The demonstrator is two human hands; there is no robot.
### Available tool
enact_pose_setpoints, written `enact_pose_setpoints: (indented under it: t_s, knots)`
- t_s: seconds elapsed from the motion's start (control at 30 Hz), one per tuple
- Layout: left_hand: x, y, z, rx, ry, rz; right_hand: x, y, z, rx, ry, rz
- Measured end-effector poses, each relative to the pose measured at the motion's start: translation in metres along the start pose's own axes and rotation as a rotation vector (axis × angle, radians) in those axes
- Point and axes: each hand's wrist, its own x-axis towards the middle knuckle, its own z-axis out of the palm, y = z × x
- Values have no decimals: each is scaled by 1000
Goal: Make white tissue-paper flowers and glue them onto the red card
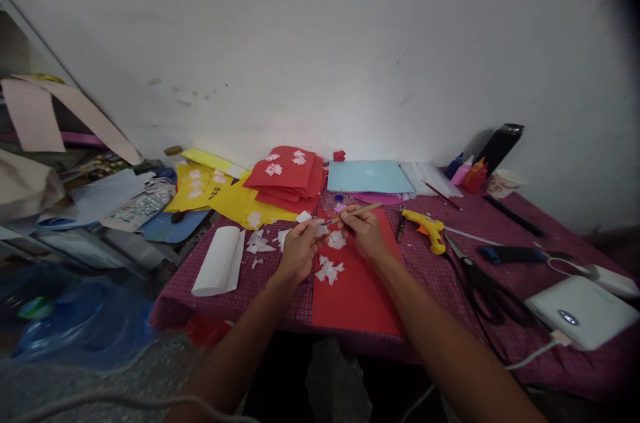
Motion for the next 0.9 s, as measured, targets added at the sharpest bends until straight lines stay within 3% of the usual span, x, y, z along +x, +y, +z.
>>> enact_pose_setpoints:
  t_s: [0.27, 0.53, 0.77, 0.9]
  knots:
    - [0, 0, 1, 6, -9, 9, 1, 3, 1, -67, -34, -24]
    - [-2, 6, 3, -3, -28, -26, 2, 3, -1, -79, 19, 6]
    - [-3, 4, 1, 36, -128, -14, 6, 7, -3, -12, 75, 27]
    - [-3, 3, 2, 43, -112, -19, 7, 8, -3, 23, 88, 46]
